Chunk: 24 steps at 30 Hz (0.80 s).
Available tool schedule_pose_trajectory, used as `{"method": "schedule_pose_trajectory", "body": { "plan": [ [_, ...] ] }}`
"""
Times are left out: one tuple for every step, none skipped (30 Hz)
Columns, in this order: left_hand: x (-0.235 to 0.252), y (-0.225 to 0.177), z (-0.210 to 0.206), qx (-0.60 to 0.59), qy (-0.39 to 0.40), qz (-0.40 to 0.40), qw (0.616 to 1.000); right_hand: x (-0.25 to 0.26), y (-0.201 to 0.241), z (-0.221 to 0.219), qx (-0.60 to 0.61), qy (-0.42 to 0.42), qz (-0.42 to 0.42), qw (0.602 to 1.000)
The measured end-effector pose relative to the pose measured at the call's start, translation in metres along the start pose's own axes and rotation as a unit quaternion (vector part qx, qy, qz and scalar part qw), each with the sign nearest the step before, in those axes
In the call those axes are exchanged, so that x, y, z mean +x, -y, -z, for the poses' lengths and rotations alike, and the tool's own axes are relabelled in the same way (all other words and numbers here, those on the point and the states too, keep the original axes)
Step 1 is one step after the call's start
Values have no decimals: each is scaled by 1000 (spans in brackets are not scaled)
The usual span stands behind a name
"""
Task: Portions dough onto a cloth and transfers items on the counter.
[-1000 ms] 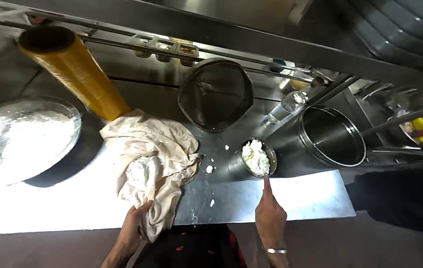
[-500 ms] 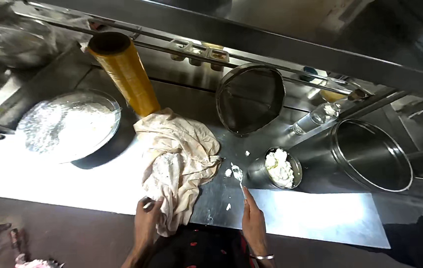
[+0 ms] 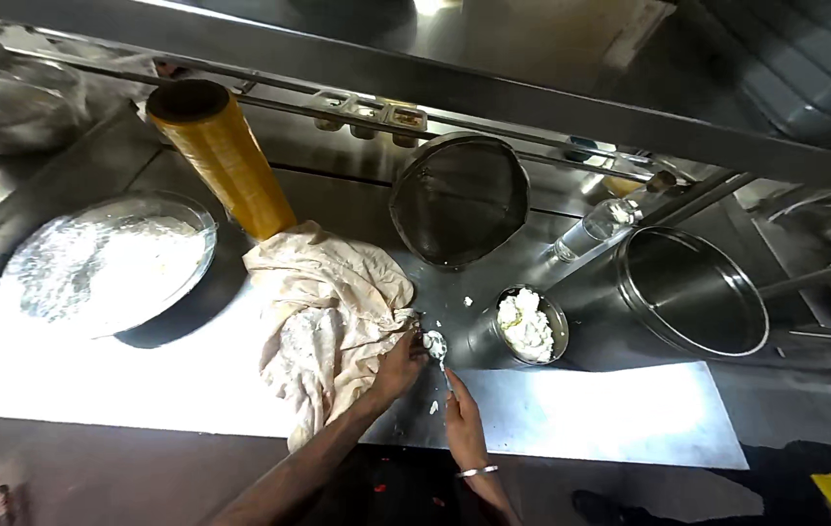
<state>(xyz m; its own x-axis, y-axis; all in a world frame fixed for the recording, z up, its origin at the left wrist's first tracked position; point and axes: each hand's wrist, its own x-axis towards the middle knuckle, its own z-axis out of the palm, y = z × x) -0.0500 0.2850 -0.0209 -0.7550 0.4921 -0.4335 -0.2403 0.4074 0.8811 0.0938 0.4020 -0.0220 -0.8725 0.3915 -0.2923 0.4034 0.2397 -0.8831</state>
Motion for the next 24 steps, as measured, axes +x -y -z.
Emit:
{"method": "schedule_pose_trajectory", "body": {
  "plan": [
    [-2, -1, -3, -25, -6, 1, 1000, 0, -1, -2, 46, -6, -15, 999],
    [-7, -3, -5, -43, -12, -2, 999, -1, -2, -1, 89, -6, -32, 995],
    [-13, -5, -7, -51, -17, -12, 998, -4, 1, 1, 118, -2, -38, 992],
    [-19, -9, -7, -47, -20, -28, 998, -8, 5, 4, 130, 0, -28, 991],
    [-26, -17, -8, -37, -26, -48, 998, -12, 13, 10, 127, -2, -3, 992],
    [-33, -28, -9, -27, -35, -75, 996, -20, 23, 18, 109, -6, 32, 994],
    [-42, -41, -12, -18, -46, -116, 992, -27, 35, 28, 79, -18, 72, 994],
    [-51, -57, -15, -12, -55, -167, 984, -36, 48, 39, 41, -48, 115, 991],
    [-59, -75, -18, -15, -54, -222, 973, -44, 61, 50, -2, -97, 164, 982],
    [-64, -93, -21, -18, -44, -279, 959, -51, 74, 62, -43, -153, 213, 964],
    [-68, -110, -23, -14, -26, -333, 943, -56, 86, 75, -83, -203, 253, 942],
    [-69, -125, -26, 5, -6, -382, 924, -60, 96, 88, -120, -251, 286, 917],
    [-67, -137, -29, 37, 12, -421, 906, -61, 101, 100, -156, -297, 312, 889],
    [-62, -146, -32, 79, 27, -446, 891, -58, 101, 110, -192, -339, 324, 862],
    [-56, -150, -35, 124, 33, -456, 881, -53, 94, 116, -228, -375, 324, 838],
    [-49, -147, -38, 163, 28, -443, 881, -46, 82, 120, -276, -396, 307, 820],
    [-44, -139, -39, 182, 18, -413, 892, -39, 67, 122, -329, -393, 267, 816],
    [-41, -126, -38, 183, 3, -376, 908, -36, 55, 124, -376, -360, 206, 829],
    [-40, -110, -34, 177, -16, -342, 923, -36, 48, 126, -405, -327, 155, 840],
    [-42, -93, -28, 165, -40, -318, 933, -37, 47, 129, -419, -312, 136, 842],
    [-46, -75, -18, 152, -67, -303, 938, -41, 52, 132, -420, -310, 138, 842],
    [-55, -57, -8, 142, -99, -291, 941, -47, 59, 136, -418, -312, 146, 841],
    [-65, -41, 3, 132, -133, -281, 941, -52, 67, 141, -417, -318, 153, 838],
    [-75, -26, 14, 128, -169, -268, 940, -55, 78, 147, -417, -325, 155, 834]
  ]
}}
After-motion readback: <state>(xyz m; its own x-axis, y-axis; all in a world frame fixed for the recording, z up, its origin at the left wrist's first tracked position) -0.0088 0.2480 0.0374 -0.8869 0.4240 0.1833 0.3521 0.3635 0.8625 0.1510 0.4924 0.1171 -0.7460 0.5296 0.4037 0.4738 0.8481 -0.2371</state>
